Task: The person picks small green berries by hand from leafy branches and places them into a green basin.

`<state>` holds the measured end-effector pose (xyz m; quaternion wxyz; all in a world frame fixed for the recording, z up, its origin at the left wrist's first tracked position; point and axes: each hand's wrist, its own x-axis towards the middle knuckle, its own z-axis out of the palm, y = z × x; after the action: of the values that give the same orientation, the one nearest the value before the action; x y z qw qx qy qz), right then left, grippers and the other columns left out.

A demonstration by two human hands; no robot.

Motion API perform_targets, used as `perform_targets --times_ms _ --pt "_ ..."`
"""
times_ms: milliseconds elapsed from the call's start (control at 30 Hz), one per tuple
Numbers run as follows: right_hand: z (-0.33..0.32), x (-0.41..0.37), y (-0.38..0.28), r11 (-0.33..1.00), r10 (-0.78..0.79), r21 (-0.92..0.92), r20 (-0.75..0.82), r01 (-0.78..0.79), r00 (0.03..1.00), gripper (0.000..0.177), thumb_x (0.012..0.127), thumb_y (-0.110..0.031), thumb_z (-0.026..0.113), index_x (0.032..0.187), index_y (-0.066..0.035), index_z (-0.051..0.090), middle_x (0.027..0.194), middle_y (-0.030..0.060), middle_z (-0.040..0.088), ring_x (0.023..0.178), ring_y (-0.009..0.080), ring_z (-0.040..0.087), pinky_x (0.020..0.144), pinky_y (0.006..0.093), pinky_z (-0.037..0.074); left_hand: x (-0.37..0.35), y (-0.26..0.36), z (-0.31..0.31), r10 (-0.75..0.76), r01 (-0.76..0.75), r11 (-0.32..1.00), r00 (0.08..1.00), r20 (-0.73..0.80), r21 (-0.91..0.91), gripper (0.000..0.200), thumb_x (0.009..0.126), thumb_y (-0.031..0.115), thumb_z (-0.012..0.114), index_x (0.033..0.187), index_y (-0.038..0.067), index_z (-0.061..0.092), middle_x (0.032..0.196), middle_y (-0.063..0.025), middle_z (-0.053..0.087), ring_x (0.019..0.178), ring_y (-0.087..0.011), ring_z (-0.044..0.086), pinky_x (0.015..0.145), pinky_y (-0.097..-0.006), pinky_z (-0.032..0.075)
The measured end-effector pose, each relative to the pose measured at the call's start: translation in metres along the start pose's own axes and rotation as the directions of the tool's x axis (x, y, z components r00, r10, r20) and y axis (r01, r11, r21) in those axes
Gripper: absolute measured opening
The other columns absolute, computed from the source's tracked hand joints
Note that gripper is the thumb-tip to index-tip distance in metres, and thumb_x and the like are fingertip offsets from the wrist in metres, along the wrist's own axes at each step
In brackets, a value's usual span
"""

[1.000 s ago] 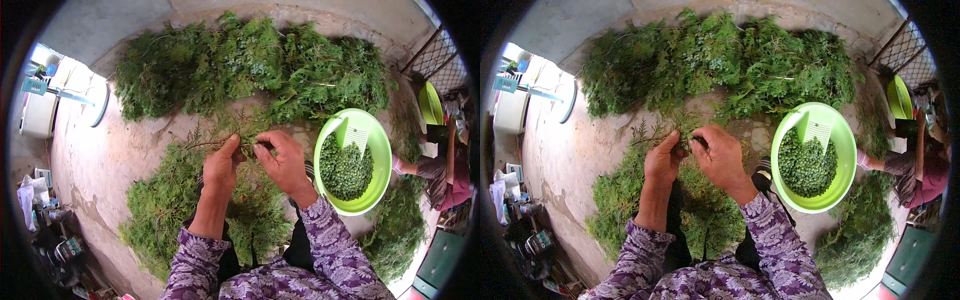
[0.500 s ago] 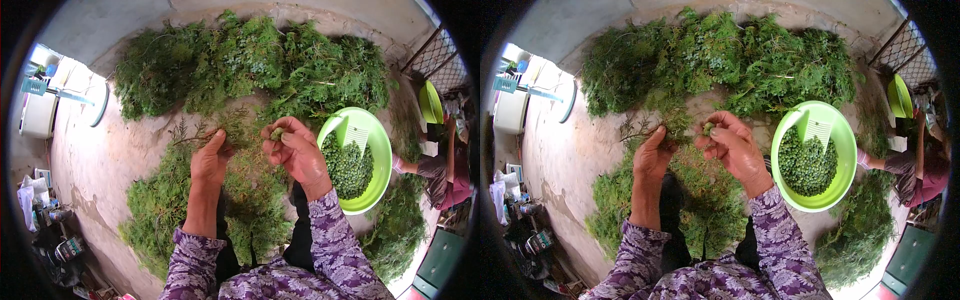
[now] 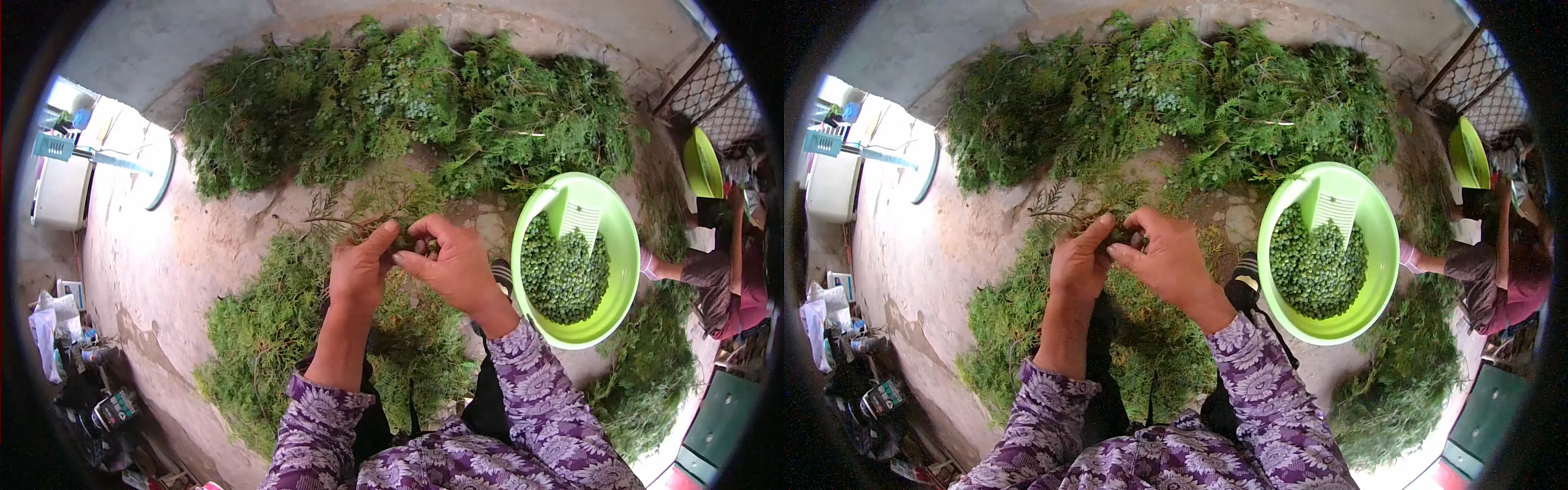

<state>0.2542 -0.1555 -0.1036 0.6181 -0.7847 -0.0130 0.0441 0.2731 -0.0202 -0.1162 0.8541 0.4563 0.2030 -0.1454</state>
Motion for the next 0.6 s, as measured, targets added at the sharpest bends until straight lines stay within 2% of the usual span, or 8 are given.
perform_targets --times_ms 100,167,300,400,433,467,567,600 --pt "0.005 0.001 0.009 0.996 -0.046 -0.078 -0.055 0.042 0.997 0.025 0.067 -0.015 0.07 0.083 -0.002 0.055 0.064 0.0027 0.055 0.059 0.0051 0.05 0.053 0.0221 0.041 -0.002 -0.002 0.003 -0.024 0.022 0.999 0.999 0.034 0.047 0.019 0.076 0.005 0.062 0.093 0.0 0.055 0.081 -0.0074 0.06 0.066 -0.0167 0.058 0.054 -0.0269 0.049" --pt "0.006 0.002 0.012 0.975 -0.145 -0.182 -0.101 0.125 0.984 0.026 0.067 -0.017 0.067 0.081 -0.001 0.053 0.069 0.0157 0.057 0.054 0.0231 0.054 0.052 0.0307 0.043 -0.001 -0.004 0.001 -0.025 0.021 0.997 0.998 0.049 0.078 0.018 0.076 0.005 0.062 0.092 -0.001 0.055 0.081 -0.0077 0.06 0.067 -0.0167 0.058 0.055 -0.0266 0.049" --pt "0.004 0.001 0.006 0.981 -0.132 -0.155 -0.08 0.119 0.988 0.025 0.07 -0.016 0.065 0.082 0.001 0.053 0.065 0.0135 0.056 0.054 0.0199 0.054 0.05 0.0314 0.043 0.0 -0.004 -0.005 0.012 -0.012 0.998 1.0 0.014 0.064 0.015 0.077 0.007 0.062 0.089 0.0 0.057 0.077 -0.0068 0.059 0.065 -0.0166 0.058 0.054 -0.027 0.047" --pt "-0.003 0.0 -0.005 0.999 -0.04 -0.005 -0.001 0.04 0.999 0.017 0.074 -0.015 0.06 0.081 0.0 0.055 0.061 0.0081 0.056 0.053 0.0136 0.053 0.047 0.0261 0.041 0.005 0.0 -0.015 0.024 -0.022 0.999 0.999 -0.035 0.042 0.014 0.077 0.009 0.062 0.088 0.001 0.057 0.074 -0.0063 0.059 0.06 -0.0169 0.056 0.051 -0.0288 0.046" --pt "-0.009 0.0 -0.011 0.948 0.124 0.28 0.119 -0.153 0.985 0.016 0.074 -0.014 0.058 0.083 0.0 0.055 0.066 0.0068 0.057 0.054 0.0101 0.052 0.044 0.0214 0.038 0.006 0.002 -0.017 0.012 -0.012 1.0 0.999 -0.048 0.017 0.014 0.077 0.01 0.062 0.086 0.001 0.057 0.072 -0.0061 0.059 0.057 -0.0173 0.055 0.05 -0.0299 0.045" --pt "-0.015 0.0 -0.014 0.782 0.241 0.512 0.278 -0.356 0.93 0.016 0.075 -0.012 0.056 0.085 0.0 0.054 0.072 0.0055 0.058 0.055 0.0067 0.05 0.042 0.0167 0.034 0.007 0.004 -0.019 0.013 -0.013 1.0 0.999 -0.048 0.016 0.014 0.077 0.01 0.062 0.086 0.001 0.057 0.072 -0.0061 0.059 0.057 -0.0173 0.055 0.05 -0.0299 0.045" --pt "-0.03 0.001 -0.013 0.575 0.159 0.753 0.282 -0.321 0.946 0.019 0.078 -0.009 0.051 0.096 -0.002 0.052 0.079 0.0052 0.058 0.056 0.0055 0.05 0.041 0.0138 0.031 0.008 0.009 -0.021 -0.074 0.074 0.991 0.997 0.001 -0.108 0.01 0.078 0.012 0.062 0.081 0.004 0.057 0.068 -0.0058 0.058 0.053 -0.0182 0.054 0.049 -0.0326 0.043" --pt "-0.033 0.002 -0.011 0.576 0.159 0.752 0.282 -0.321 0.946 0.019 0.078 -0.009 0.051 0.096 -0.002 0.052 0.079 0.0052 0.058 0.056 0.0055 0.05 0.041 0.0138 0.031 0.007 0.011 -0.02 -0.116 0.112 0.984 0.993 -0.021 -0.136 0.009 0.078 0.013 0.061 0.078 0.005 0.057 0.066 -0.0055 0.057 0.053 -0.0182 0.053 0.048 -0.033 0.043"
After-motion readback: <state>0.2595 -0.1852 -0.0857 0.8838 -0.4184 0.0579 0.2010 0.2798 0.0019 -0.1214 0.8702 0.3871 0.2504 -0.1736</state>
